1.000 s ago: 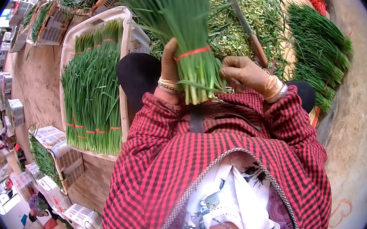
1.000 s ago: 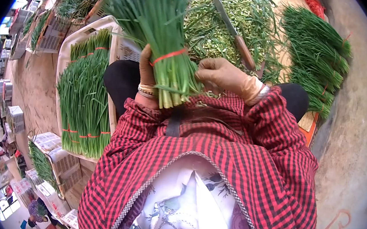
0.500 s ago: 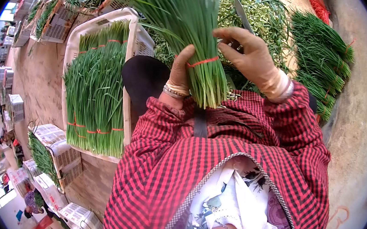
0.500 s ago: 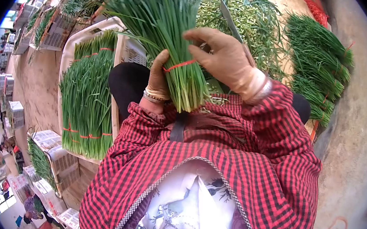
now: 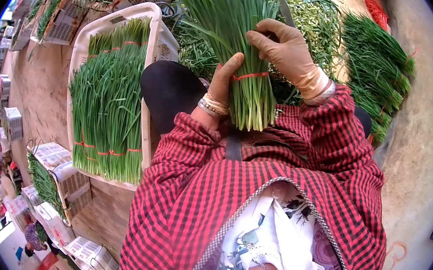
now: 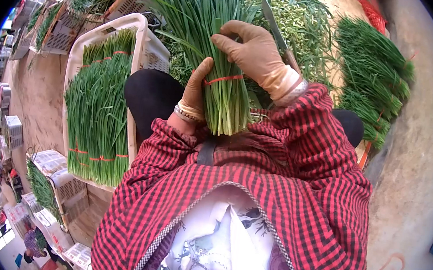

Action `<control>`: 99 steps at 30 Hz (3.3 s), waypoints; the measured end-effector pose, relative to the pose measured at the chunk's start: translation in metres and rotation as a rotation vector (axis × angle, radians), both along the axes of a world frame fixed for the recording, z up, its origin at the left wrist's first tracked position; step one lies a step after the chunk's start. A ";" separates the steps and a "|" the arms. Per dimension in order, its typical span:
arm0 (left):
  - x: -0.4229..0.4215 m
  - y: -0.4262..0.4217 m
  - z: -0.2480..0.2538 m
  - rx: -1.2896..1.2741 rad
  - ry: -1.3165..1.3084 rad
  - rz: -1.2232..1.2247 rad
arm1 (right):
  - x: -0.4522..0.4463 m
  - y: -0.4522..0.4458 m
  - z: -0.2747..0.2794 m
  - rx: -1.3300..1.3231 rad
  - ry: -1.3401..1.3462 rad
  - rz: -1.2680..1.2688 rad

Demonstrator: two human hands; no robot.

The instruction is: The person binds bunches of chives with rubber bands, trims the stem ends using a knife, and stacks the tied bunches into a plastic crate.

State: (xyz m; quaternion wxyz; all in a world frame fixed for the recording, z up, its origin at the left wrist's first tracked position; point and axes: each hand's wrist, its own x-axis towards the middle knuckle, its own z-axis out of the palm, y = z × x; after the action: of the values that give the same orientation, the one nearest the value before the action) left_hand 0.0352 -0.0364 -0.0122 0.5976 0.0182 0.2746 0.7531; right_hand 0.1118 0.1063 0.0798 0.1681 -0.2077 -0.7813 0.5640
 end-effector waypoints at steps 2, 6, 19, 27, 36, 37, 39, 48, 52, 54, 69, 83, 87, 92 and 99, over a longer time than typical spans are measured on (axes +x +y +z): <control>-0.003 0.004 -0.006 0.062 0.017 -0.054 | 0.011 -0.005 0.022 -0.285 -0.027 -0.024; -0.013 0.004 -0.013 0.079 -0.190 -0.145 | 0.038 -0.012 0.034 -0.354 0.244 0.031; 0.006 0.014 -0.021 -0.009 0.386 0.107 | -0.004 -0.015 -0.010 0.687 -0.187 0.016; 0.007 0.012 -0.014 0.128 0.003 -0.024 | 0.008 0.001 -0.016 -0.358 -0.045 -0.006; -0.008 0.004 -0.003 -0.027 -0.272 -0.158 | 0.054 -0.006 0.023 -0.400 0.199 0.164; -0.007 0.006 -0.004 -0.046 -0.192 -0.034 | 0.062 0.006 0.025 -0.391 0.147 0.183; -0.009 0.007 -0.003 -0.053 -0.135 0.008 | 0.078 0.036 0.008 -0.381 0.094 0.196; -0.009 0.011 -0.017 -0.127 0.226 0.243 | 0.066 -0.032 -0.011 0.671 -0.006 0.235; -0.013 0.009 -0.026 -0.153 0.234 0.262 | 0.061 -0.035 -0.025 0.809 -0.033 0.255; -0.016 0.010 -0.029 -0.203 0.275 0.268 | 0.060 -0.037 -0.023 0.867 -0.118 0.265; -0.029 0.016 -0.053 -0.280 0.509 0.500 | 0.080 -0.017 0.000 0.905 -0.196 0.067; -0.029 0.014 -0.057 -0.307 0.489 0.541 | 0.055 -0.055 -0.049 0.970 -0.350 0.470; -0.037 0.008 -0.051 -0.271 0.408 0.533 | 0.086 -0.026 -0.036 0.796 -0.925 0.810; -0.026 0.016 -0.013 -0.282 0.545 0.480 | 0.097 0.039 -0.046 0.377 -0.446 0.188; -0.019 0.011 0.041 -0.246 0.663 0.255 | 0.049 -0.001 -0.044 -0.630 -0.109 0.001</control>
State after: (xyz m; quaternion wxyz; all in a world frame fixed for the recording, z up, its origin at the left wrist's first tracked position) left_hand 0.0161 -0.0254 0.0285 0.3752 0.1548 0.5419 0.7359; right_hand 0.1612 0.1055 0.0361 0.0531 -0.2790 -0.5763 0.7663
